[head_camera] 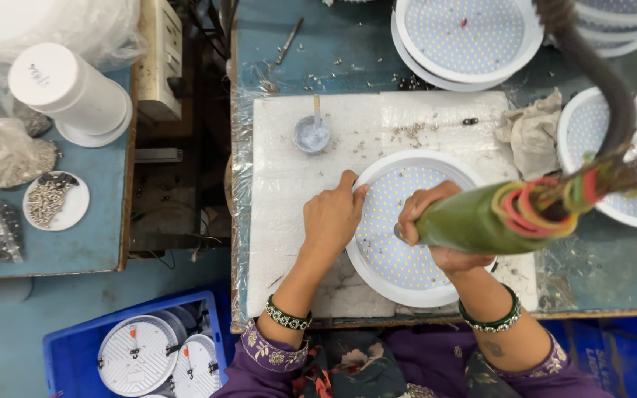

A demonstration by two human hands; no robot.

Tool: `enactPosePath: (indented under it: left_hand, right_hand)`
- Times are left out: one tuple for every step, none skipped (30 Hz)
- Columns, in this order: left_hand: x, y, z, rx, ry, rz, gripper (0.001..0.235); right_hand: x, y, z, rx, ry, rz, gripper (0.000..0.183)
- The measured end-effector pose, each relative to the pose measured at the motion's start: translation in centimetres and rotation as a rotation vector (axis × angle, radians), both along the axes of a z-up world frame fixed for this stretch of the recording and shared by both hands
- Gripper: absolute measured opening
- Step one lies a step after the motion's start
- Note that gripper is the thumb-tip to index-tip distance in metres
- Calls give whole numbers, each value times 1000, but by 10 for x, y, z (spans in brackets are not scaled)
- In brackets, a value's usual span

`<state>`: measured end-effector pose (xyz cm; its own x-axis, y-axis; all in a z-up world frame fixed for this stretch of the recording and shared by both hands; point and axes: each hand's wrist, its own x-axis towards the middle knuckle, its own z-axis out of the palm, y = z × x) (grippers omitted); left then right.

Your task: The person assembles LED light fixtures by picking up small components and placing them into pre-drilled holes on a circular PCB plate using their hands.

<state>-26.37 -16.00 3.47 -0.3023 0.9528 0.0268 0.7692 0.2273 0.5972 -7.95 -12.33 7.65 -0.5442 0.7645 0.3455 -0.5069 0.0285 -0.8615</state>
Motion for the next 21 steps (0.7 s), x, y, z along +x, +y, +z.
enactPosePath:
  left_hand:
    - [-1,2,1,9,1,4,31]
    - [-3,3,1,0,-8,15,31]
    - [-1,2,-1,-6,-18,21,31]
    - [0,0,-3,-13,-28,27,31]
    - [1,0,-3,22,-19,39,31]
    - [3,-4,-3,57,-10,52,30]
    - [3,-2,-2,105,-1,61,30]
    - [3,-1,0,101,10,58,30]
    - [3,-2,0,89,17,60,30]
    - [3,-3,0,77,25,62,30]
    - [4,-5,-1,92,28,60,30]
    - [5,-5,-3,107,32,58,30]
    - [4,-5,-3,120,37,54,29]
    - [4,-5,-4,118,53,50,30]
    - [5,-6,-5,112,63,49,30]
    - [5,-5,-5,106,73,48,31]
    - [4,-5,-6,105,74,52,31]
    - [4,-5,-5,103,75,56,31]
    - [5,-4,-4,103,79,52,31]
    - [5,-5,-1,106,18,51,31]
    - [4,-5,3,113,-40,45,31]
  right_hand:
    - [0,1,0,-5,3,19,102]
    - [0,2,-1,-9,6,38,102]
    - [0,4,-3,-15,3,37,102]
    - [0,5,-5,-21,0,36,101]
    - [-1,7,-6,-22,3,32,101]
    - [-2,4,-8,-12,10,34,101]
    - [-3,3,-7,12,18,34,100]
    - [-4,4,-5,35,26,34,99]
    - [-4,5,-4,41,37,27,99]
    - [-3,6,-2,48,48,20,99]
    - [-1,6,0,48,58,11,99]
    - [3,6,2,27,78,-10,99]
    - [7,7,5,4,100,-32,98]
    - [11,8,8,-19,123,-53,98]
    - [18,9,11,-13,129,-75,97]
    - [25,9,14,-8,134,-96,96]
    - [32,8,16,-9,138,-119,96]
    - [40,7,20,-2,130,-123,96]
    - [51,6,24,5,125,-135,97]
    - [62,5,29,13,120,-146,97]
    - [73,5,33,15,113,-162,97]
